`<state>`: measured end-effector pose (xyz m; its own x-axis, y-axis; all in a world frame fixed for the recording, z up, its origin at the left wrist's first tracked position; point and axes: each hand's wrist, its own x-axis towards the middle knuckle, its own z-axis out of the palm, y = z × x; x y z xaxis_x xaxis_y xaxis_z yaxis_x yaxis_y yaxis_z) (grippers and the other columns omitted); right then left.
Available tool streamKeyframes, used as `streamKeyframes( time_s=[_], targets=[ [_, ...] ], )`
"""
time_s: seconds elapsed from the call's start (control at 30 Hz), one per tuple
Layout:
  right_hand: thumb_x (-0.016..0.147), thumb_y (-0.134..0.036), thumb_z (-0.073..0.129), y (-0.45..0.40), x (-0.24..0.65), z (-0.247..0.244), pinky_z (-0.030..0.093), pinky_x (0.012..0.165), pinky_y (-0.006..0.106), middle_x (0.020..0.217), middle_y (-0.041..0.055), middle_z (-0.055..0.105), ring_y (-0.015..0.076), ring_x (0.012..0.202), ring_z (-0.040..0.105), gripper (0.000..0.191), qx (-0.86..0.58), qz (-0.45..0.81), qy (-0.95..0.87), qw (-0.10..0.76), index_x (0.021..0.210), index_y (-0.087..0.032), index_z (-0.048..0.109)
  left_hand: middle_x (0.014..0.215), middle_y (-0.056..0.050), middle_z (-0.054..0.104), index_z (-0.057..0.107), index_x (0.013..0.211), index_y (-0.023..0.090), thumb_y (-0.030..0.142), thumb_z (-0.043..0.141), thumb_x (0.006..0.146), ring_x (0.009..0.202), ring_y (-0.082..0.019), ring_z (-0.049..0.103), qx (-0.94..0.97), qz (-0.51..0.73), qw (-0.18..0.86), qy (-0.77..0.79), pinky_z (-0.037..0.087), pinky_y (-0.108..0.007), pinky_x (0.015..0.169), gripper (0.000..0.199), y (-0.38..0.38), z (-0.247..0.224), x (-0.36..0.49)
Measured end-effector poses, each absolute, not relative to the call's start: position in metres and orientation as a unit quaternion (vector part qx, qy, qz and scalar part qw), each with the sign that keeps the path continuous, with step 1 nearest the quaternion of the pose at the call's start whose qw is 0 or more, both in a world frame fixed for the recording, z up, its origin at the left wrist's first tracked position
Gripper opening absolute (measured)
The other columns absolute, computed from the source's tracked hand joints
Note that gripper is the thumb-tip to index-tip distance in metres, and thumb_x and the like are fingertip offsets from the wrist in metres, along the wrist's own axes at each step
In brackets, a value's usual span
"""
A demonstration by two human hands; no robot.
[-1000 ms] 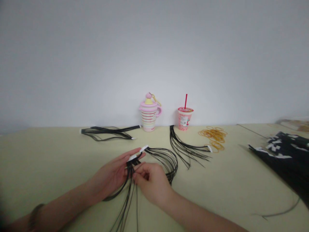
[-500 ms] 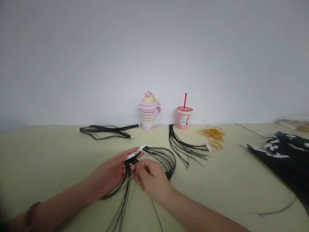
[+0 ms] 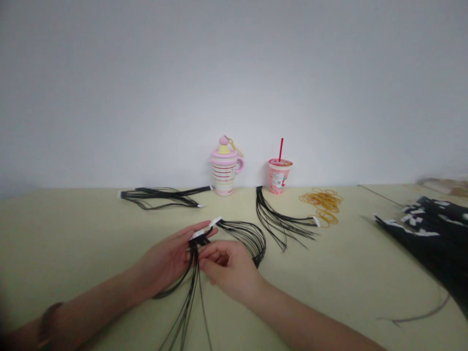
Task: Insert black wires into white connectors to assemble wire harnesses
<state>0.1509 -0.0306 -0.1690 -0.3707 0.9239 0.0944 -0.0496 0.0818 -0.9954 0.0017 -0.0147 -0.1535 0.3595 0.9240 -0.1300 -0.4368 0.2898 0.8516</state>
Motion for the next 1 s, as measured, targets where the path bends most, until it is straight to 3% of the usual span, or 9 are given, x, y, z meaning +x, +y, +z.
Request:
streamKeyframes(
  time_s=[0.07,0.27,0.43,0.6,0.8,1.0],
  targets=[
    [0.068,-0.025,0.060,-0.0313,0.1491,-0.1712,0.036,0.041,0.017,0.063,-0.0011,0.054,0.0055,0.045,0.044,0.013,-0.382,0.553,-0.613,0.416,0.071,-0.013,0.060,0.114,-0.013,0.058,0.053,0.115,0.015,0.024,0.050,0.081,0.096,-0.022,0.058,0.376,0.461,0.739,0.315,0.044,-0.033,0.083,0.036,-0.0159,-0.1531,0.0025],
    [0.074,-0.018,0.050,-0.0325,0.1506,-0.1715,0.023,0.040,0.017,0.049,-0.0048,0.041,0.0043,0.043,0.034,0.019,-0.403,0.473,-0.688,0.375,0.056,-0.014,0.052,0.115,-0.012,0.058,0.054,0.114,0.014,0.021,0.051,0.080,0.098,-0.021,0.058,0.364,0.480,0.740,0.299,0.040,-0.032,0.089,0.035,-0.0192,-0.1543,0.0044],
    [0.074,-0.014,0.046,-0.0323,0.1525,-0.1661,0.026,0.043,0.017,0.052,-0.0046,0.043,0.0047,0.045,0.035,0.019,-0.392,0.462,-0.691,0.394,0.055,-0.015,0.046,0.113,-0.014,0.059,0.053,0.114,0.012,0.021,0.050,0.081,0.097,-0.020,0.058,0.362,0.480,0.737,0.310,0.043,-0.030,0.084,0.035,-0.0209,-0.1531,0.0051],
    [0.071,-0.014,0.045,-0.0326,0.1535,-0.1646,0.029,0.046,0.018,0.056,-0.0039,0.046,0.0060,0.048,0.039,0.010,-0.364,0.535,-0.652,0.395,0.063,-0.015,0.050,0.118,-0.014,0.056,0.051,0.117,0.015,0.024,0.049,0.081,0.080,-0.018,0.060,0.386,0.470,0.724,0.325,0.046,-0.028,0.063,0.037,-0.0219,-0.1505,0.0053],
    [0.064,-0.011,0.053,-0.0337,0.1501,-0.1694,0.033,0.048,0.017,0.066,-0.0019,0.053,0.0054,0.051,0.044,0.007,-0.353,0.540,-0.639,0.418,0.070,-0.013,0.053,0.117,-0.013,0.056,0.054,0.115,0.015,0.025,0.050,0.080,0.092,-0.020,0.057,0.384,0.480,0.720,0.322,0.043,-0.034,0.081,0.036,-0.0217,-0.1531,0.0070],
    [0.063,-0.015,0.056,-0.0289,0.1436,-0.1734,0.038,0.041,0.017,0.054,-0.0044,0.053,0.0053,0.040,0.047,0.008,-0.396,0.567,-0.561,0.454,0.070,-0.014,0.052,0.120,-0.012,0.054,0.053,0.116,0.016,0.024,0.049,0.081,0.093,-0.020,0.056,0.394,0.490,0.716,0.303,0.045,-0.031,0.075,0.036,-0.0222,-0.1569,0.0108]
  ],
)
